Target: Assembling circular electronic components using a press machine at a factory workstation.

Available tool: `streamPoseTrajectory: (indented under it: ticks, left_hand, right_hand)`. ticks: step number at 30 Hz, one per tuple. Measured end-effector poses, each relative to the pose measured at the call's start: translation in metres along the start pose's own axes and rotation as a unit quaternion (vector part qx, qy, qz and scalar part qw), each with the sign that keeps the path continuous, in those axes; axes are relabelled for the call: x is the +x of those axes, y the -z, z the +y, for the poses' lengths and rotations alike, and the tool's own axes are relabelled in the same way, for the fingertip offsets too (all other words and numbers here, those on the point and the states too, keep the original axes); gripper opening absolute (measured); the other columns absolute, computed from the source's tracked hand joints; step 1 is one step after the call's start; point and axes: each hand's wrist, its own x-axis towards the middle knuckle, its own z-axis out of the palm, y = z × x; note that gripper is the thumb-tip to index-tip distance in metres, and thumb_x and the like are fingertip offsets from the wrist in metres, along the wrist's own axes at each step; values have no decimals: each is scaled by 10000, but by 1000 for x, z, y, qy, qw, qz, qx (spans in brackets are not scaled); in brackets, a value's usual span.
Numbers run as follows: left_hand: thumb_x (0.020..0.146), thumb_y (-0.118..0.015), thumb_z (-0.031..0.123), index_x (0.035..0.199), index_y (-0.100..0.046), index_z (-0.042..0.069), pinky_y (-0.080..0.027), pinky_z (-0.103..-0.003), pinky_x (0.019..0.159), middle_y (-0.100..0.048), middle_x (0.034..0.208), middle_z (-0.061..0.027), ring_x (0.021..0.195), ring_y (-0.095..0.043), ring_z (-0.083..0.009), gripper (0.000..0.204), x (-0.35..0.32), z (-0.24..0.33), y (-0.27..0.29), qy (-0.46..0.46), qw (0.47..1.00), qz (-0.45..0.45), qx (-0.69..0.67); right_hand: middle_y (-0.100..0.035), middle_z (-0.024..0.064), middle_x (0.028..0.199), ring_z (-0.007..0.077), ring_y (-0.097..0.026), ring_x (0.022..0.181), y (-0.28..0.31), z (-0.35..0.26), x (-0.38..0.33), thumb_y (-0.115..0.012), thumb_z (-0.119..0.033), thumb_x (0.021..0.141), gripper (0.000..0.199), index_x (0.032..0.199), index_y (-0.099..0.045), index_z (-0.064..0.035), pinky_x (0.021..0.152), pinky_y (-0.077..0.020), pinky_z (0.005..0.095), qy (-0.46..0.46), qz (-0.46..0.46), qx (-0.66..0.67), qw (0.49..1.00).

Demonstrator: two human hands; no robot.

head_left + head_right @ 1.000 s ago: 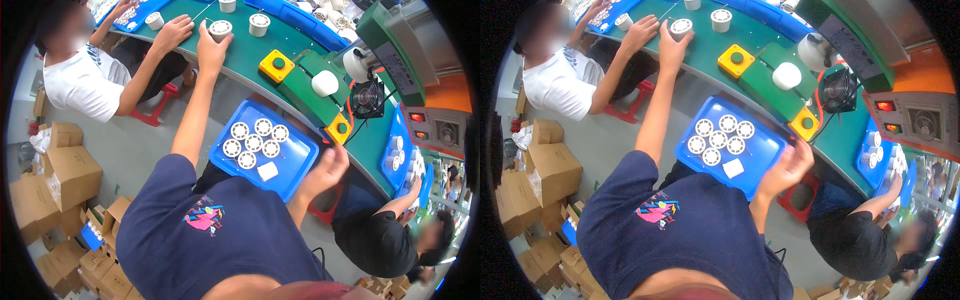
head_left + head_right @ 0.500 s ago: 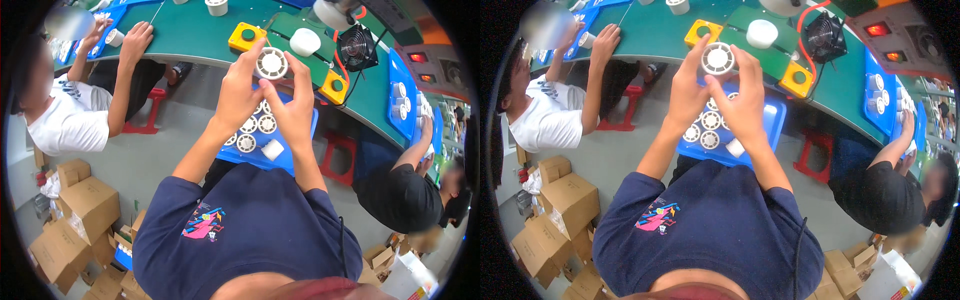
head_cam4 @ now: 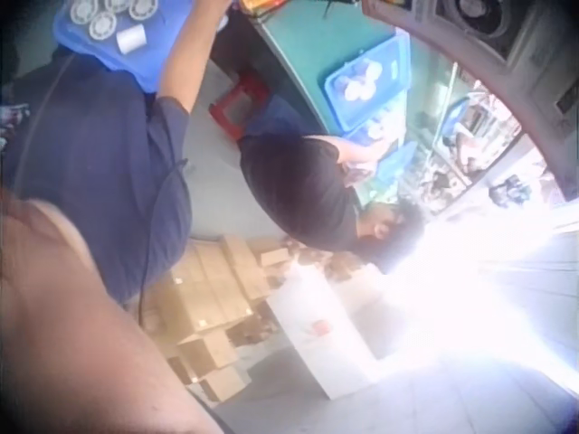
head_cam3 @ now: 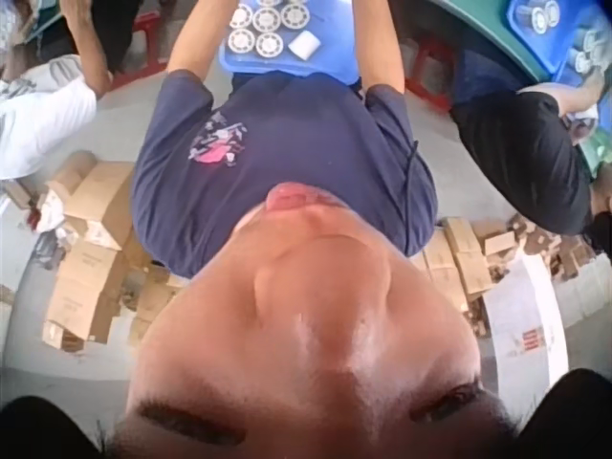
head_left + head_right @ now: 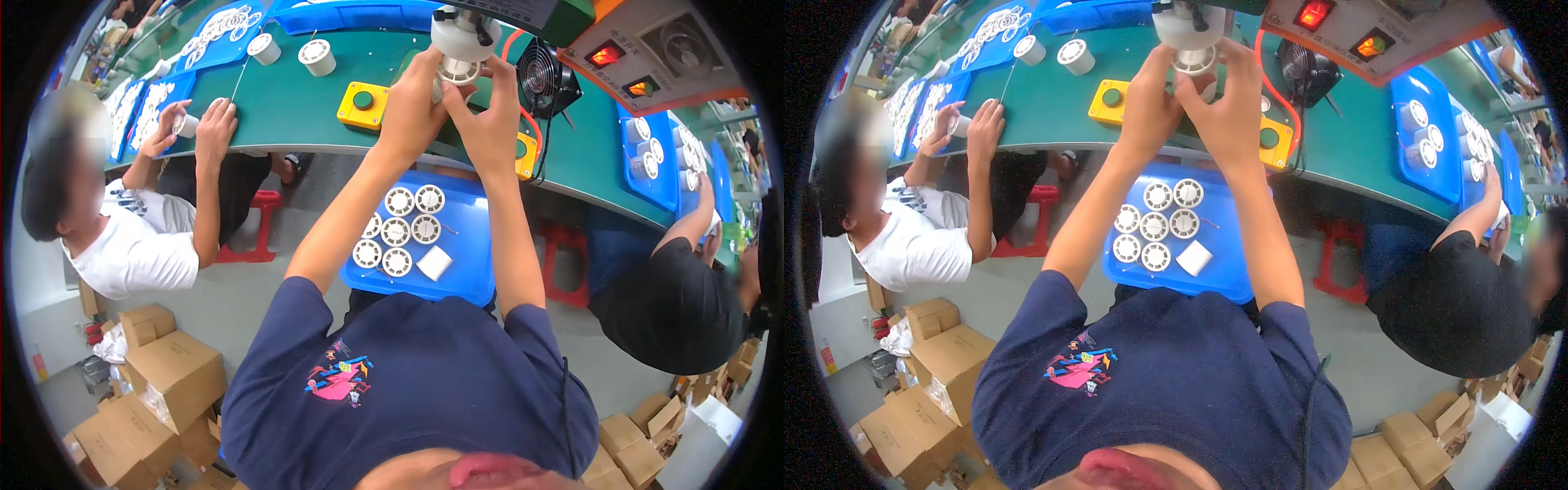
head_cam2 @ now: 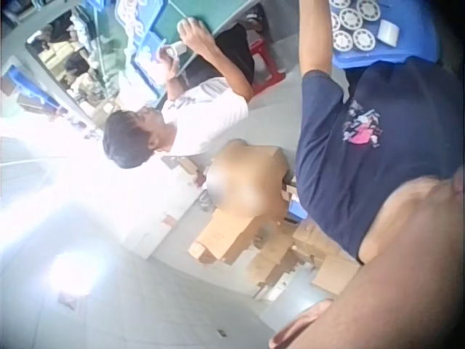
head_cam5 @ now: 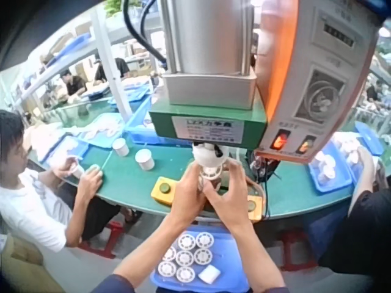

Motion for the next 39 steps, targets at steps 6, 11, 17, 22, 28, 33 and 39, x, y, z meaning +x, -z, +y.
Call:
streamPoseTrajectory:
  ticks: [6, 11, 17, 22, 28, 33, 39]
  left_hand:
    - [811, -824, 111, 1349, -524, 15, -508, -485, 905, -692, 1148, -208, 1069, -653, -437, 623, -2, 7, 7, -15, 996, -16, 91]
    - [801, -826, 110, 1377, -507, 17, -493, -500, 931, -697, 1128, -207, 1082, -646, -435, 665, -2, 6, 11, -4, 995, -27, 93]
    - [801, -838, 134, 1536, -333, -14, -464, -498, 996, -608, 1282, -243, 1181, -585, -436, 904, -11, 9, 26, 16, 992, -62, 109]
    - [907, -780, 239, 1544, -327, -35, -404, -477, 1097, -519, 1385, -252, 1282, -512, -416, 828, -45, 2, 67, 74, 974, -13, 215]
    - [1018, -650, 265, 1523, -360, -49, -408, -392, 1123, -532, 1445, -226, 1319, -541, -299, 662, -55, -45, 89, 268, 959, 75, -58]
    - [996, -566, 87, 1477, -439, -44, -412, -343, 1118, -573, 1373, -196, 1262, -564, -246, 514, -40, -62, 75, 307, 938, 48, -152]
    - [977, -562, 95, 1510, -401, -36, -426, -350, 1102, -562, 1373, -217, 1244, -568, -256, 571, -41, -61, 79, 310, 940, 40, -139]
  right_hand:
    - [-589, 141, 1232, 324, -536, 1169, -5, 5, -4, -768, -238, 800, 582, 1308, -557, -50, 999, -449, 449, 1, -16, -36, 999]
    - [-586, 165, 1205, 334, -539, 1133, -13, 7, -4, -757, -234, 791, 570, 1286, -559, -31, 989, -454, 447, -26, 3, 8, 1000]
    - [-590, 185, 1188, 338, -540, 1138, -11, 8, 8, -746, -214, 782, 575, 1273, -539, 3, 997, -446, 457, -31, -30, 12, 999]
    - [-586, 192, 1238, 359, -534, 1195, 5, -4, -3, -753, -225, 806, 640, 1348, -511, 13, 1053, -419, 463, -29, -35, 2, 999]
    - [-582, 203, 1295, 369, -524, 1268, 58, 8, -69, -751, -226, 890, 530, 1332, -570, 4, 1088, -404, 455, 23, 87, -156, 984]
    - [-661, 133, 1156, 362, -600, 1093, 76, 28, -86, -682, -104, 947, 141, 1058, -683, -18, 929, -491, 442, 26, 48, -270, 961]
    - [-662, 135, 1124, 348, -601, 1029, 73, 10, -81, -675, -121, 959, 114, 1018, -686, -25, 882, -500, 446, 26, 28, -324, 945]
